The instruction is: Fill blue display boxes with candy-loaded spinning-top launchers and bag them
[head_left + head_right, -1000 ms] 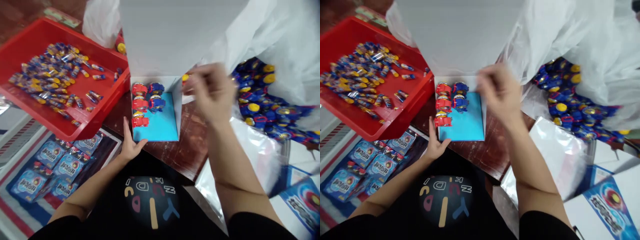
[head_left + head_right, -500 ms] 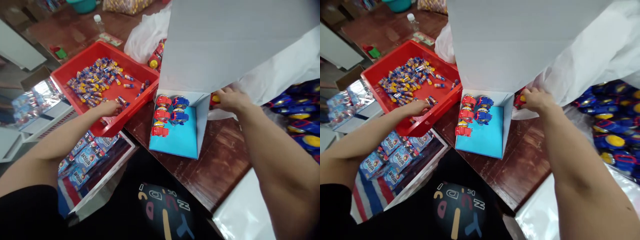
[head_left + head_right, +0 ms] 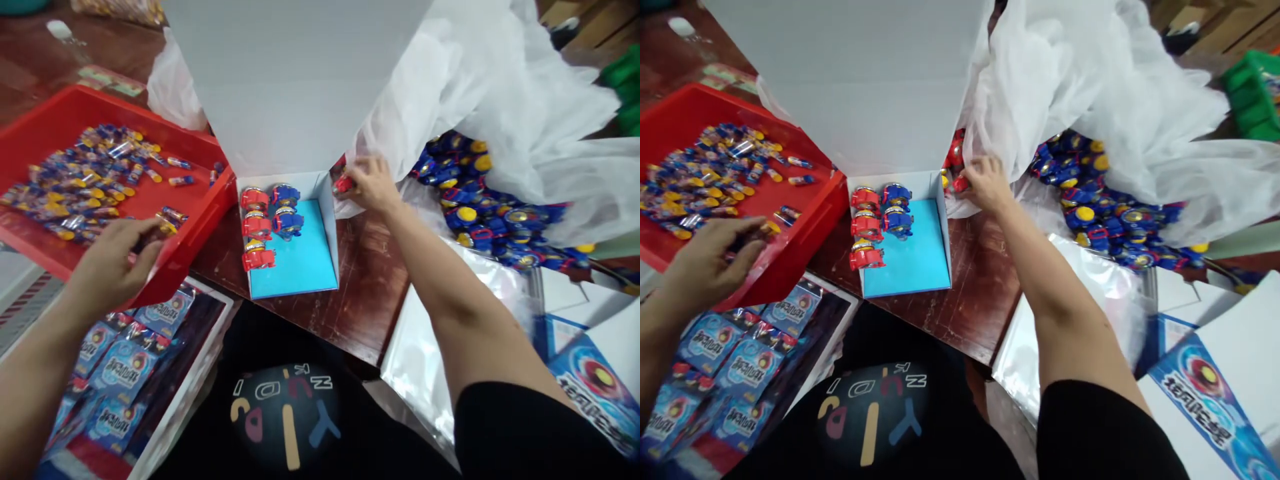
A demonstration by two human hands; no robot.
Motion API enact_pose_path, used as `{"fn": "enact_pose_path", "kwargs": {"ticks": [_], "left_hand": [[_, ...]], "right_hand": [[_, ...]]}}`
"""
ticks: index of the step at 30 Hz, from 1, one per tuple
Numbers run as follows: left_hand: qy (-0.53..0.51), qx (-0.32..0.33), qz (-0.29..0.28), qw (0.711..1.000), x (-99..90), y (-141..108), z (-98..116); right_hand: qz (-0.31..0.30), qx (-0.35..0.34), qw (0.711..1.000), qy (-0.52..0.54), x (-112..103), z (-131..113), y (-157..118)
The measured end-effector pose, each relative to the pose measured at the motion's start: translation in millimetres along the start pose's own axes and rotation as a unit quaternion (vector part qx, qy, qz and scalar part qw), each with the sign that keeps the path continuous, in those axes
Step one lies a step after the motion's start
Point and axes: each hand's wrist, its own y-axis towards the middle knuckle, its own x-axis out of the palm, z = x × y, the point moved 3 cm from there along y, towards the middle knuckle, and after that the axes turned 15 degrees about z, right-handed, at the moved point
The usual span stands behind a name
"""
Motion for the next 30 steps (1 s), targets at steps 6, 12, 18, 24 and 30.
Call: {"fn": "enact_pose_path", "kwargs": {"ticks": [6, 12, 18, 24, 30], "left_hand": [[-0.272, -0.112, -0.175, 0.94, 24.2, -64.0, 119.0], [-0.364, -0.119, -0.277, 0.881, 79.8, -64.2, 162.6], [-0.314, 0.067, -0.197, 0.926, 73.0, -57.7, 172.8], [-0.176, 0.299, -0.032, 0.937, 80.0, -65.9, 177.0], [-0.311, 0.119, -0.146, 0.932, 83.5, -67.2, 154.1]], "right_hand": [[0.193, -0.037, 0.934, 0.299, -93.9, -93.7, -102.7], [0.026, -0.197, 0.921, 0.336, -110.3, -192.8, -160.3], [-0.014, -0.172, 0.954, 0.246, -113.7, -197.9, -165.2], [-0.248, 0.044, 0.902, 0.35, -106.3, -200.8, -167.4], [-0.175, -0.04, 0.87, 0.458, -119.2, -177.9, -166.8]]}}
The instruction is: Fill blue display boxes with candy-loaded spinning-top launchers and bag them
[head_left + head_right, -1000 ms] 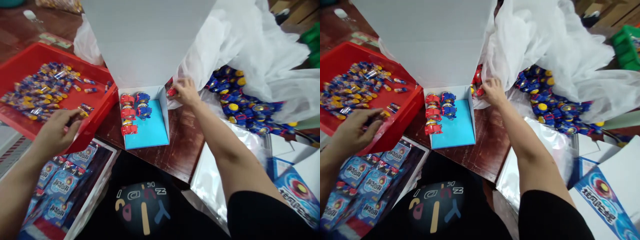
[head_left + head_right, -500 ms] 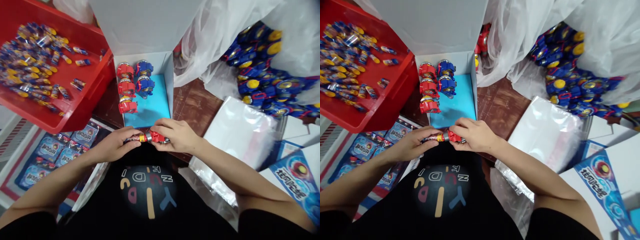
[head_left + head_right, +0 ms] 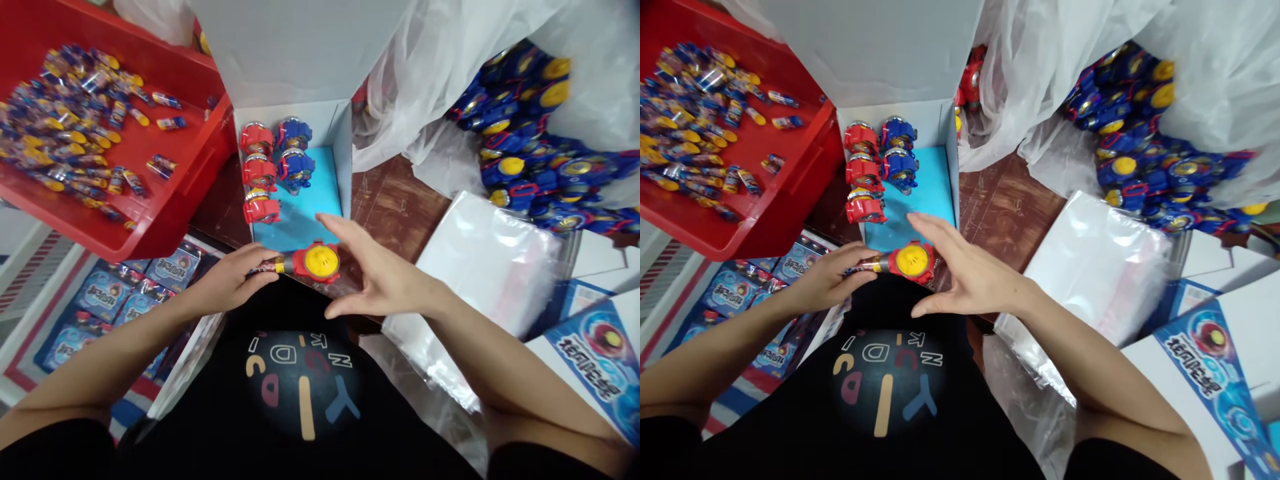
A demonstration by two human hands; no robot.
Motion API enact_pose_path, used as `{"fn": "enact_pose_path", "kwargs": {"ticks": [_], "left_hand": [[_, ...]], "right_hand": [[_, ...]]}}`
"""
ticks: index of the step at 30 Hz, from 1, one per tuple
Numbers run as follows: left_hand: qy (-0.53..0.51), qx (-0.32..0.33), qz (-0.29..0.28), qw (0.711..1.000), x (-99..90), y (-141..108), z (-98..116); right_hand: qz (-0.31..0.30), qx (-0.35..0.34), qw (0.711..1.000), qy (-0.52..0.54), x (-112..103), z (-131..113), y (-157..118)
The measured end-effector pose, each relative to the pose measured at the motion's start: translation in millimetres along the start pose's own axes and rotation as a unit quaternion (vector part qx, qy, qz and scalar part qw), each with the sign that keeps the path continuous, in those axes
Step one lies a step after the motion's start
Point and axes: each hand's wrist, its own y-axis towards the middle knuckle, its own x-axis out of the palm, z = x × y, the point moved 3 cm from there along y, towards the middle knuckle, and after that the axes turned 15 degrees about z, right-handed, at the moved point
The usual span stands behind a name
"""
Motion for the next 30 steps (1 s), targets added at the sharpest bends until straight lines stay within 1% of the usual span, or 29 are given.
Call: {"fn": "enact_pose_path", "kwargs": {"ticks": [1, 2, 3, 4, 6, 8, 9, 11, 13, 14, 15, 18, 19, 21, 23, 26, 27, 28, 29, 30], "left_hand": [[-0.026, -0.028, -0.003, 0.999, -1.0, -2.2, -0.7], [-0.038, -0.042, 0.0, 0.998, -1.2, -4.4, -0.2], [-0.035, -0.04, 0.01, 0.999, -1.2, -6.4, 1.2], [-0.017, -0.024, 0.026, 0.999, -1.0, -7.9, 3.1], [0.046, 0.029, 0.067, 0.996, -2.2, -8.4, 6.7], [0.094, 0.09, 0.098, 0.987, -7.1, -4.3, 6.9], [0.107, 0.108, 0.114, 0.982, -11.5, -0.2, 4.2], [0.128, 0.102, 0.158, 0.974, -23.1, 11.5, -8.0], [0.146, 0.085, 0.194, 0.966, -32.0, 24.3, -24.5], [0.147, 0.081, 0.199, 0.965, -33.5, 29.9, -32.6], [0.14, 0.083, 0.194, 0.967, -33.0, 34.7, -39.8], [0.103, 0.084, 0.17, 0.976, -26.5, 42.2, -54.4], [0.097, 0.084, 0.169, 0.977, -24.5, 42.7, -57.0], [0.091, 0.102, 0.17, 0.976, -21.3, 42.4, -58.5], [0.084, 0.121, 0.173, 0.974, -18.5, 41.9, -56.6], [0.061, 0.113, 0.17, 0.977, -18.5, 42.4, -48.9], [0.058, 0.098, 0.173, 0.978, -23.0, 42.3, -46.5], [0.066, 0.079, 0.182, 0.978, -31.8, 41.7, -45.3], [0.086, 0.059, 0.2, 0.974, -45.8, 40.5, -46.4], [0.119, 0.037, 0.226, 0.966, -65.0, 38.7, -50.7]], "right_hand": [[0.018, -0.051, 0.998, -0.045, -2.0, -1.2, -3.0], [0.036, -0.081, 0.993, -0.08, -2.1, -2.3, -5.8], [0.055, -0.087, 0.99, -0.098, -0.9, -3.1, -8.1], [0.076, -0.071, 0.99, -0.098, 0.8, -3.8, -9.7], [0.12, 0.003, 0.991, -0.052, 3.6, -5.0, -11.6], [0.154, 0.074, 0.985, 0.008, 3.0, -6.4, -12.4], [0.17, 0.093, 0.981, 0.024, 0.7, -7.1, -12.4], [0.203, 0.089, 0.975, 0.004, -6.6, -7.8, -11.3], [0.215, 0.047, 0.973, -0.076, -12.1, -7.7, -8.7], [0.2, 0.021, 0.971, -0.13, -12.2, -7.9, -6.7], [0.172, -0.006, 0.967, -0.186, -10.2, -8.5, -4.4], [0.063, -0.076, 0.941, -0.323, 0.4, -17.8, 4.9], [0.038, -0.098, 0.93, -0.352, 3.9, -24.3, 9.5], [0.01, -0.138, 0.915, -0.378, 11.8, -41.5, 23.1], [-0.017, -0.145, 0.911, -0.386, 24.6, -58.1, 42.6], [-0.067, -0.099, 0.912, -0.391, 50.8, -71.9, 76.6], [-0.084, -0.084, 0.912, -0.391, 57.7, -73.3, 86.1], [-0.098, -0.076, 0.912, -0.391, 61.0, -73.3, 93.5], [-0.108, -0.075, 0.912, -0.388, 59.8, -72.4, 98.2], [-0.113, -0.079, 0.915, -0.38, 53.3, -70.4, 99.9]]}}
